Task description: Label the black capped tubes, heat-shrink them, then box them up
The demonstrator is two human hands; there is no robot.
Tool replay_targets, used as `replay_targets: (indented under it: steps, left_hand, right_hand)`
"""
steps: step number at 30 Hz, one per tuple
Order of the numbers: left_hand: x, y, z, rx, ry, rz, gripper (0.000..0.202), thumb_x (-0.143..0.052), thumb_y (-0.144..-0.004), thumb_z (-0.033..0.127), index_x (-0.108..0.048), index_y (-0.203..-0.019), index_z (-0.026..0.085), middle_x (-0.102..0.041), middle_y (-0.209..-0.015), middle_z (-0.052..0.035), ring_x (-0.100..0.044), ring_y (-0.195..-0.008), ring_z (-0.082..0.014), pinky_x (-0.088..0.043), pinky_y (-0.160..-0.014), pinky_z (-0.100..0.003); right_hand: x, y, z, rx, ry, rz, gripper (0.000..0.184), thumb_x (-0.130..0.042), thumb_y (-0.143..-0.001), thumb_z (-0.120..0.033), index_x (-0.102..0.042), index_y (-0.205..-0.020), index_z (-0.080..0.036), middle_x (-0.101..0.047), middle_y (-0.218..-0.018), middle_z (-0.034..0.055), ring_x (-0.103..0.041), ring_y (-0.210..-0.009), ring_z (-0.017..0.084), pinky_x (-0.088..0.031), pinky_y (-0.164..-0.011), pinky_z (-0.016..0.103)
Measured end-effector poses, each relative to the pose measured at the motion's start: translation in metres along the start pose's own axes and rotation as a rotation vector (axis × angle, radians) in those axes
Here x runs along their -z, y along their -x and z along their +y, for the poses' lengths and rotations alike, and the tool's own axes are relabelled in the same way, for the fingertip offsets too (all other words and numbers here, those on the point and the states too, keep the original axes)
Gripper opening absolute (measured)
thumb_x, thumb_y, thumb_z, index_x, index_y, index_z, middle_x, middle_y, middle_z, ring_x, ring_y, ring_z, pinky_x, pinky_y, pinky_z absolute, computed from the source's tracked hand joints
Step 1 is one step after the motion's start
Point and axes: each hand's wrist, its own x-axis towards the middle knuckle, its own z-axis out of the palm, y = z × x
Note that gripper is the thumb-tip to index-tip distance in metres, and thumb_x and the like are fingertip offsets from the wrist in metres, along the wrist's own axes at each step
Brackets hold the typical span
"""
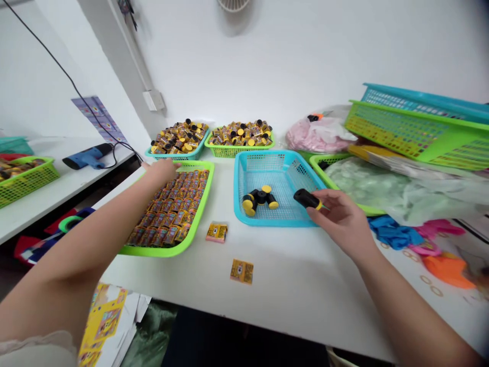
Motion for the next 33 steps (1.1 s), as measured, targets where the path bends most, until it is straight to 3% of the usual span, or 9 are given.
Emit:
replay_targets:
  steps: [3, 7, 12, 15, 18, 23, 26, 29, 33]
  left_hand:
    - [0.006, 0.072, 0.032, -0.158, -0.064, 0.206, 0.050, -0.030, -0.099, 0.040, -0.055, -0.128, 0.009, -0.063, -0.122, -0.0268, -0.056, -0.120, -0.0426, -0.038, -0.099, -0.060]
    - [-0.044, 0.195, 0.076, -0.904, 0.013, 0.043, 0.045, -0.027, -0.103, 0.033, -0.058, -0.132, 0.017, -0.063, -0.134, -0.0145, -0.058, -0.126, -0.0251, -0.043, -0.106, -0.038]
    - [-0.129, 0.280, 0.096, -0.926, -0.029, 0.007, 0.089, -0.041, -0.089, 0.071, -0.043, -0.145, 0.002, -0.042, -0.149, -0.0251, -0.043, -0.138, -0.0384, -0.043, -0.110, -0.051]
    - [-0.142, 0.303, 0.087, -0.949, -0.097, 0.089, 0.069, -0.050, -0.094, 0.053, -0.053, -0.138, 0.000, -0.049, -0.142, -0.0273, -0.053, -0.130, -0.0387, -0.051, -0.104, -0.048]
    - [-0.123, 0.314, 0.071, -1.051, -0.080, 0.071, 0.046, -0.050, -0.095, 0.023, -0.057, -0.134, 0.002, -0.058, -0.135, -0.0243, -0.060, -0.123, -0.0346, -0.055, -0.099, -0.041]
    - [-0.055, 0.283, 0.063, -1.079, 0.443, -0.306, 0.053, -0.048, -0.091, 0.009, -0.052, -0.143, 0.021, -0.061, -0.137, -0.0076, -0.065, -0.118, -0.0188, -0.054, -0.098, -0.023]
    - [-0.024, 0.251, 0.083, -0.943, 0.810, -0.197, 0.036, -0.055, -0.094, 0.018, -0.067, -0.126, 0.030, -0.074, -0.116, -0.0008, -0.073, -0.100, -0.0171, -0.058, -0.088, -0.021]
    - [-0.020, 0.221, 0.113, -0.736, 1.087, -0.078, 0.016, -0.070, -0.086, 0.033, -0.078, -0.097, 0.025, -0.078, -0.077, -0.0025, -0.074, -0.064, -0.0182, -0.060, -0.061, -0.024]
    - [-0.048, 0.193, 0.142, -0.408, 1.477, -0.235, 0.030, -0.077, -0.077, 0.044, -0.073, -0.093, 0.018, -0.067, -0.055, 0.0007, -0.070, -0.055, -0.0185, -0.059, -0.051, -0.026]
  right_hand:
    - [0.003, 0.001, -0.001, -0.030, -0.009, 0.004, 0.030, -0.076, -0.076, -0.026, -0.064, -0.103, -0.027, -0.065, -0.095, 0.0032, -0.065, -0.083, 0.017, -0.055, -0.067, 0.030]
    - [0.001, 0.003, -0.002, -0.037, -0.027, -0.025, 0.030, -0.075, -0.077, -0.029, -0.062, -0.104, -0.027, -0.066, -0.091, 0.0031, -0.065, -0.074, 0.016, -0.055, -0.063, 0.031]
    - [-0.006, 0.005, -0.001, 0.059, 0.007, -0.078, 0.026, -0.074, -0.078, -0.028, -0.064, -0.102, -0.027, -0.062, -0.096, 0.0035, -0.064, -0.080, 0.016, -0.056, -0.069, 0.032]
    - [-0.007, 0.007, -0.003, 0.096, 0.018, -0.116, 0.025, -0.072, -0.080, -0.026, -0.065, -0.103, -0.028, -0.061, -0.096, 0.0033, -0.064, -0.081, 0.016, -0.057, -0.073, 0.033]
    - [-0.008, 0.008, -0.006, 0.105, 0.050, -0.126, 0.024, -0.071, -0.080, -0.025, -0.065, -0.104, -0.028, -0.061, -0.101, 0.0043, -0.064, -0.083, 0.017, -0.057, -0.075, 0.033]
    - [-0.014, 0.013, -0.010, 0.073, -0.012, -0.165, 0.030, -0.071, -0.082, -0.025, -0.061, -0.110, -0.028, -0.066, -0.094, 0.0034, -0.066, -0.083, 0.017, -0.056, -0.072, 0.032]
    - [-0.017, 0.017, -0.010, 0.061, -0.075, -0.211, 0.031, -0.071, -0.083, -0.026, -0.058, -0.111, -0.027, -0.066, -0.085, 0.0018, -0.065, -0.078, 0.016, -0.054, -0.064, 0.030]
    - [-0.018, 0.019, -0.009, 0.070, -0.107, -0.300, 0.025, -0.070, -0.085, -0.027, -0.059, -0.108, -0.026, -0.065, -0.080, 0.0005, -0.063, -0.068, 0.014, -0.051, -0.057, 0.028]
    - [-0.018, 0.021, -0.009, 0.052, -0.142, -0.349, 0.024, -0.069, -0.087, -0.032, -0.059, -0.108, -0.026, -0.065, -0.080, 0.0012, -0.065, -0.065, 0.015, -0.051, -0.053, 0.028]
